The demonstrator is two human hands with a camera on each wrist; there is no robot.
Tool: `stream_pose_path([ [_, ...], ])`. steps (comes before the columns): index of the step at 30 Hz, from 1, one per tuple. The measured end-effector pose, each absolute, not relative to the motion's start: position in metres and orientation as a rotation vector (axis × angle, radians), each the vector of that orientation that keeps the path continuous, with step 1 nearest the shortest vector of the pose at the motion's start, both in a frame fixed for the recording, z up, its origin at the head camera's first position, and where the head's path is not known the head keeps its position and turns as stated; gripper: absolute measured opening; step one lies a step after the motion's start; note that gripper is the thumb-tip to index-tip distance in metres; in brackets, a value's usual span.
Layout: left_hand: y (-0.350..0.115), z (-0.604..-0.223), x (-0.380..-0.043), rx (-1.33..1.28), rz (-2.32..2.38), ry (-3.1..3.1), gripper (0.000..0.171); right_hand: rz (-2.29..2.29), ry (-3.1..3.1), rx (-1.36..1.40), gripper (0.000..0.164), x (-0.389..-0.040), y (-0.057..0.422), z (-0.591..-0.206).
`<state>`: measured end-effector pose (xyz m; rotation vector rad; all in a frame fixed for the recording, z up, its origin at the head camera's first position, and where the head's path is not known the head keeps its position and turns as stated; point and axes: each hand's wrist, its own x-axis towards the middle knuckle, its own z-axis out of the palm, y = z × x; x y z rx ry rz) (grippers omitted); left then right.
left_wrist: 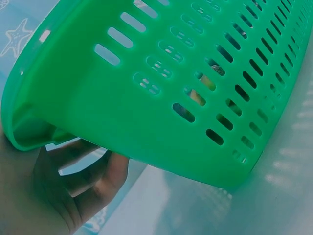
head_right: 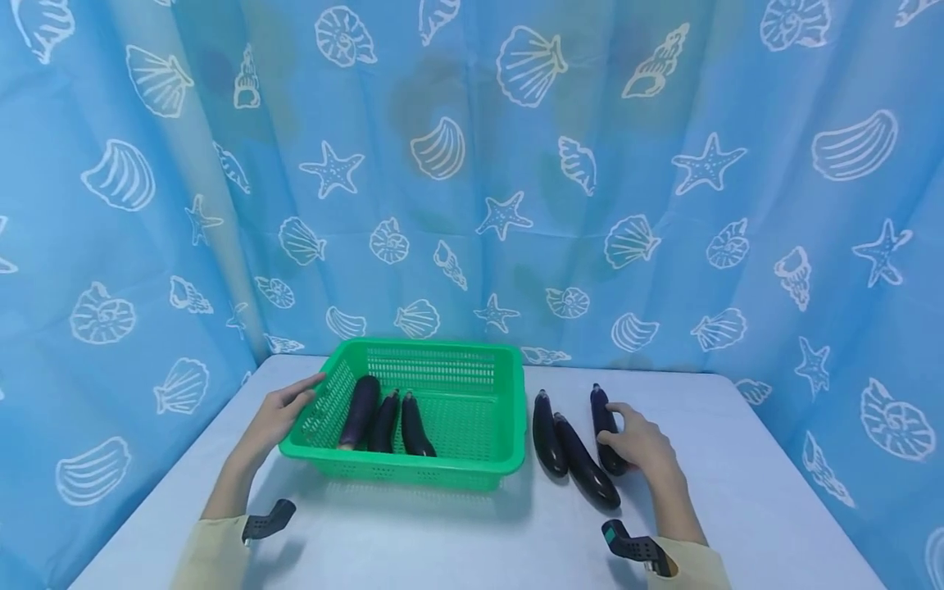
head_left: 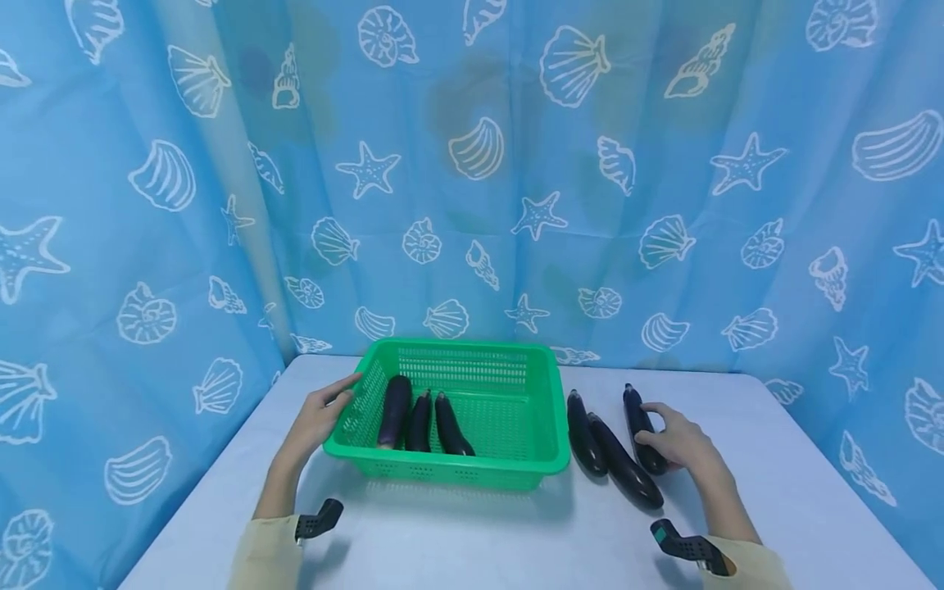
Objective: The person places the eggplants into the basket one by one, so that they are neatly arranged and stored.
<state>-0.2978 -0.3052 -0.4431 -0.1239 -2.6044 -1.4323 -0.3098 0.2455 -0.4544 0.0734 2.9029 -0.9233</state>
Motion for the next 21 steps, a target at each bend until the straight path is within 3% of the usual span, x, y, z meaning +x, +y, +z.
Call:
stream_pose_path([
  [21,-0.3073,-0.4428,-0.2985,-0.090,-1.434,-2.632,0.046,-0.865,2.836,0.033,0.056,-0.3127,0.2441,-0.4533],
])
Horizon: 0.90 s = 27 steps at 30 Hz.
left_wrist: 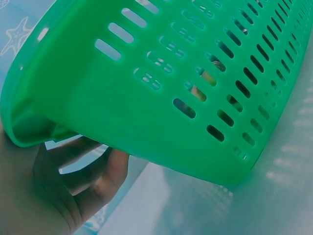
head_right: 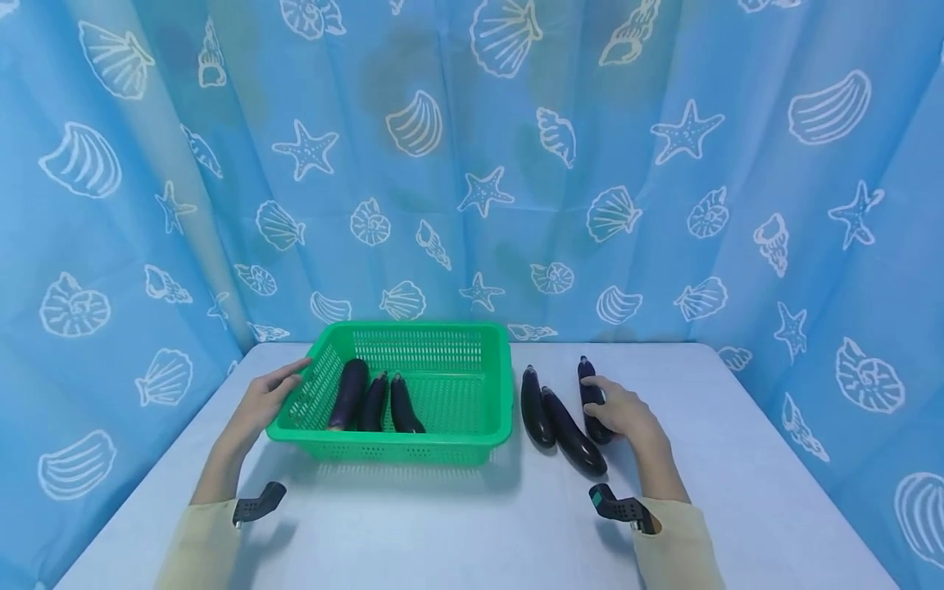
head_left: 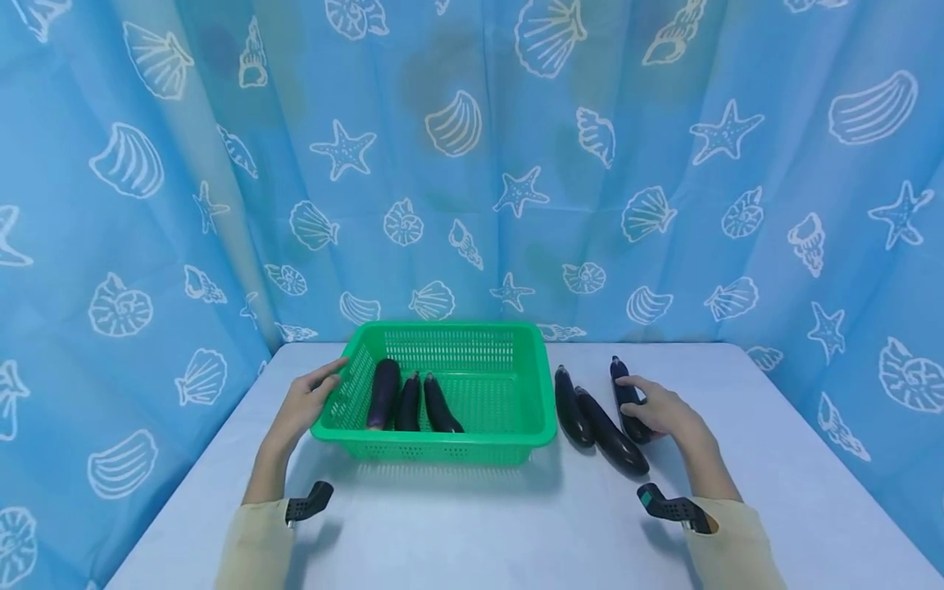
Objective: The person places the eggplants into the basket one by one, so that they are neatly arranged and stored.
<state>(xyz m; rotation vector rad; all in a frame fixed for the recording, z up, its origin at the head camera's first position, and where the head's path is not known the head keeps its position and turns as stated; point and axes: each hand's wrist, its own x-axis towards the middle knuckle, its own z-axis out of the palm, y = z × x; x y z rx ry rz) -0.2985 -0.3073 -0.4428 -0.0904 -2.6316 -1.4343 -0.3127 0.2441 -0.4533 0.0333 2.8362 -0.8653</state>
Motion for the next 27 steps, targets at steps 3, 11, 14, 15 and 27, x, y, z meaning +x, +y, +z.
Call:
stream_pose_path([
  [3,-0.3072,-0.4409,-0.2995,-0.087,-1.429,-2.631,0.047,-0.878,2.852,0.033,0.057,-0.3148,0.2446,-0.4529],
  [11,-0.3082,-0.4427,-0.2973,-0.112,-1.461,-2.626,0.047,-0.915,2.874,0.055,0.059,-0.3129,0.2424,-0.4572],
  [14,-0.3082,-0.4418,-0.2982,-0.113,-1.463,-2.624,0.047,-0.936,2.884,0.067,0.058,-0.3126,0.2425,-0.4564],
  [15,-0.3081,-0.4412,-0.2985,-0.106,-1.464,-2.626,0.047,-0.945,2.883,0.076,0.058,-0.3129,0.2426,-0.4562],
  [27,-0.3072,-0.4414,-0.2975,-0.114,-1.468,-2.619,0.046,-0.987,2.883,0.110,0.060,-0.3162,0.2460,-0.4583],
])
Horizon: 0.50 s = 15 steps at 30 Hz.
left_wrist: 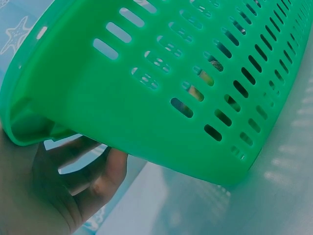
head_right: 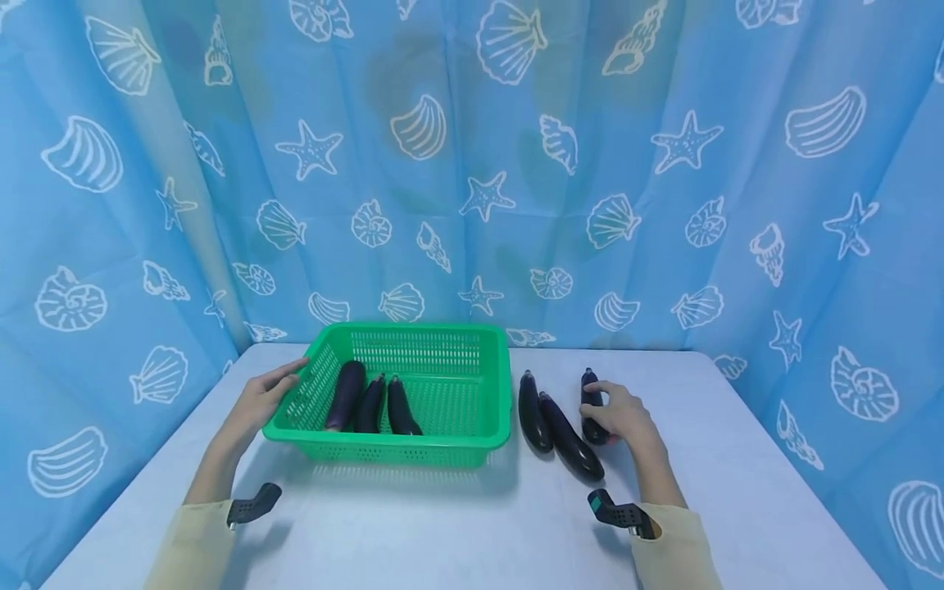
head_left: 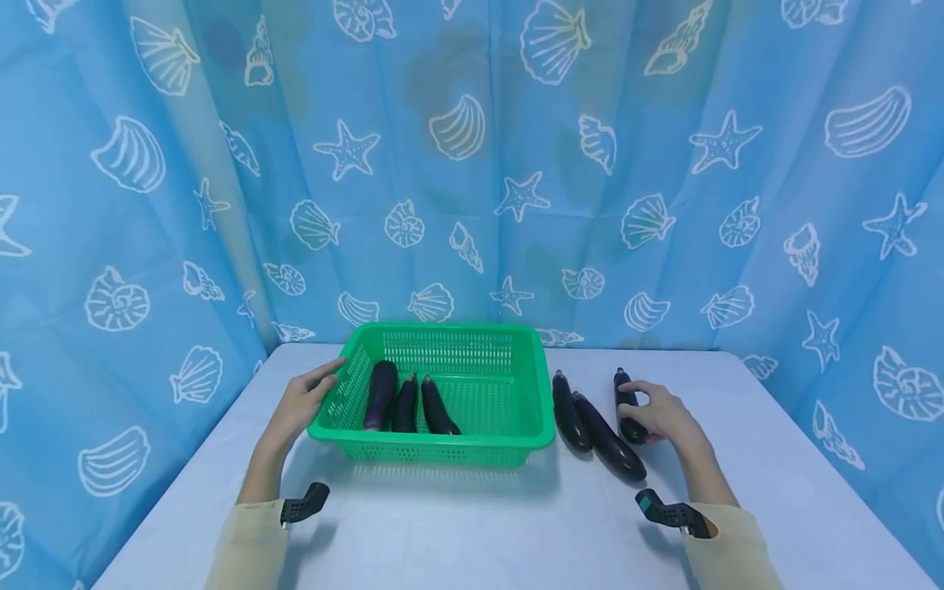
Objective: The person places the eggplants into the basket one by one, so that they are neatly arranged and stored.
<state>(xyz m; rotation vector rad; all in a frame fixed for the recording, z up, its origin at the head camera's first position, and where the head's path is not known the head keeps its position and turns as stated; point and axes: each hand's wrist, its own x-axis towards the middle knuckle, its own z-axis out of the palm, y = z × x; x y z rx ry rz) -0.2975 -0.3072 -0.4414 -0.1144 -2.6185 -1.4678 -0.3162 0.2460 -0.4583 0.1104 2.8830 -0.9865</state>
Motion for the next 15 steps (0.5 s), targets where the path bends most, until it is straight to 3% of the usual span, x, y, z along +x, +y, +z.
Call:
stream_pose_path([
  [15,-0.3067,-0.4395,-0.2971,-0.094,-1.464,-2.631,0.046,-1.049,2.899,0.109,0.064,-0.3183,0.2464,-0.4604],
])
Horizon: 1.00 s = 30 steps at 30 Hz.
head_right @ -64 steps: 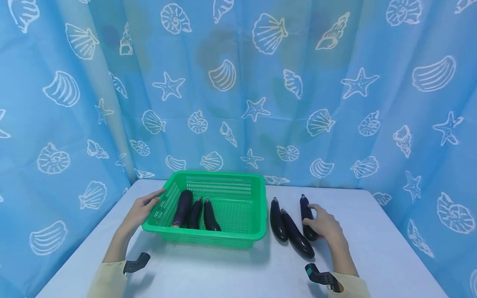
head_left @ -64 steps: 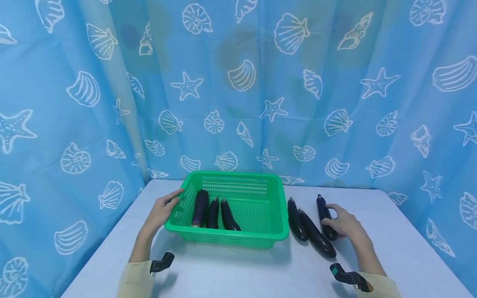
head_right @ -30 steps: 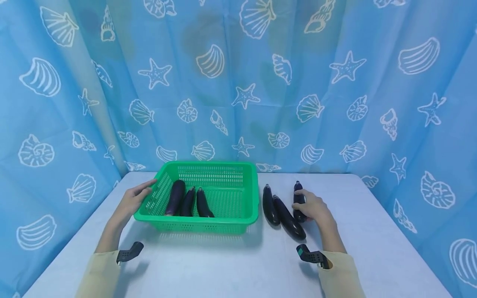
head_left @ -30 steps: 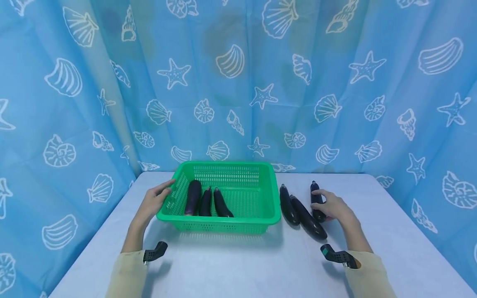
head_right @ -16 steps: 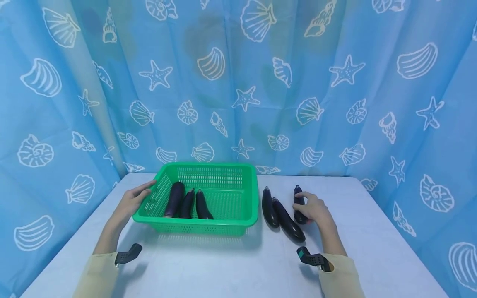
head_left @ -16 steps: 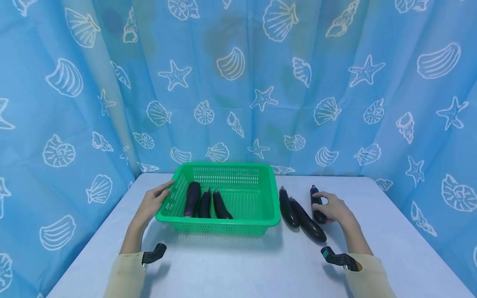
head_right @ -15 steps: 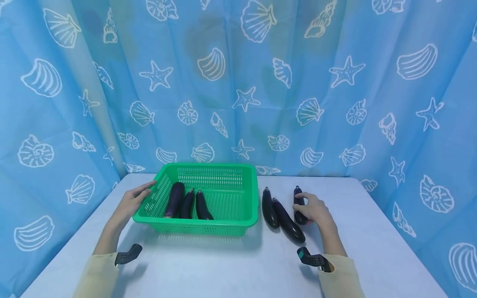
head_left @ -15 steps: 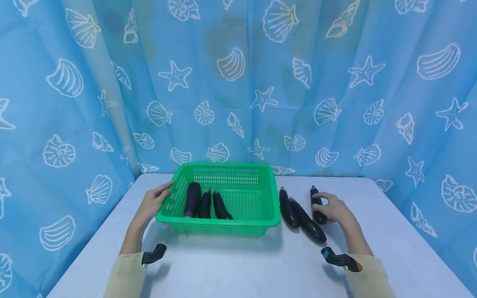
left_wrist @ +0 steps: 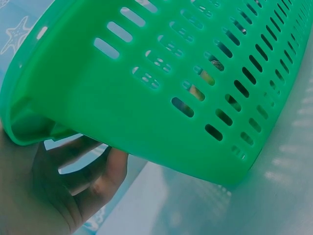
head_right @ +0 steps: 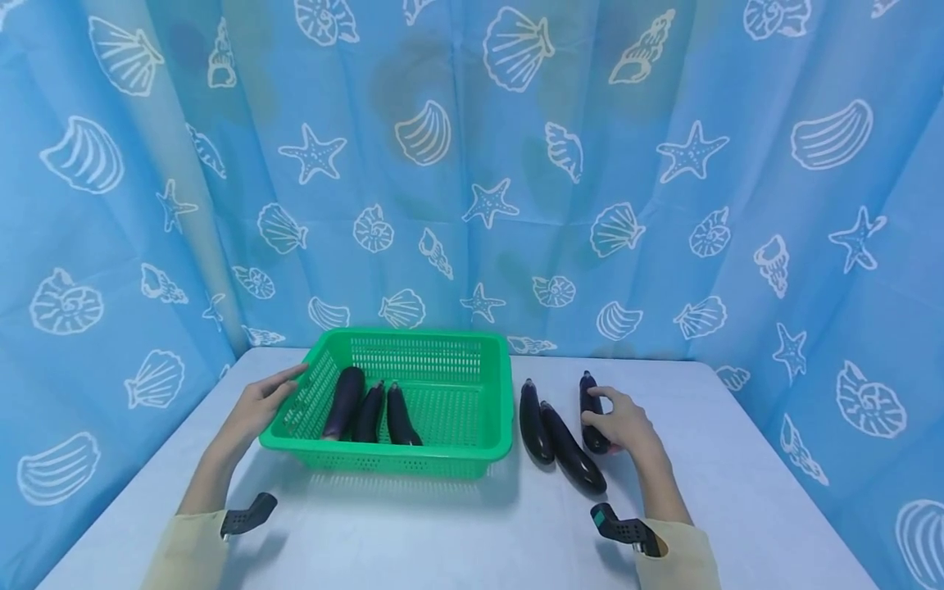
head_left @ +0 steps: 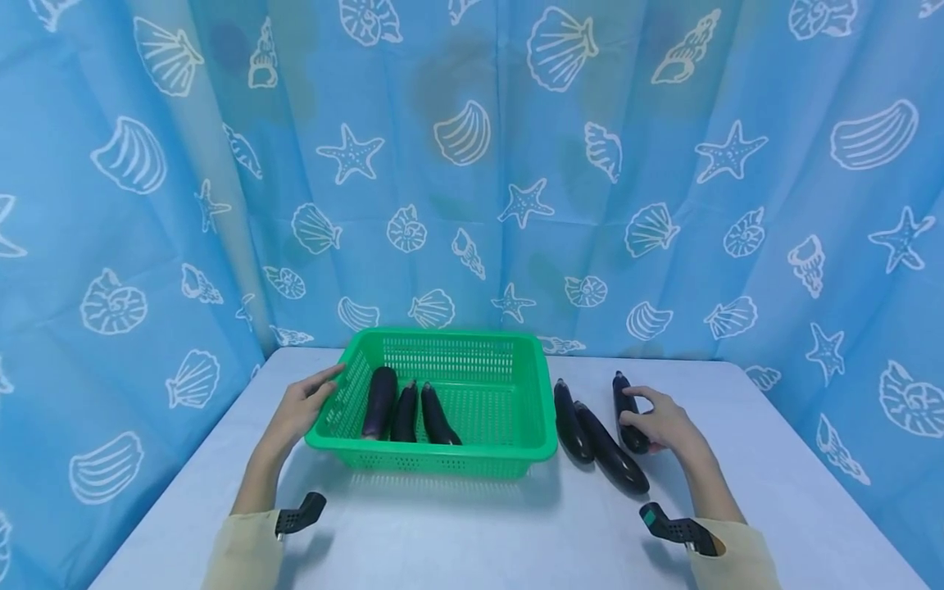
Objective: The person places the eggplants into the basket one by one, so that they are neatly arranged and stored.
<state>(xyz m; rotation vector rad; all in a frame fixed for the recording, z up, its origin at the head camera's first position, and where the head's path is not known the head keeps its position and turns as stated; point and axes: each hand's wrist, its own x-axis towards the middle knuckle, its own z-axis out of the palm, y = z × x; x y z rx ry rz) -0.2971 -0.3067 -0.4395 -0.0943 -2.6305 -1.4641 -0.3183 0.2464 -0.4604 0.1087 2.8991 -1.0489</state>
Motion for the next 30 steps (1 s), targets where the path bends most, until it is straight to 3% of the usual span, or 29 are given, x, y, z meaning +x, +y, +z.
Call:
stream_pose_path([
  [30,-0.306,-0.443,-0.298,-0.086,-1.448,-2.628,0.046,-1.121,2.950,-0.044,0.063,-0.304,0.228,-0.430],
])
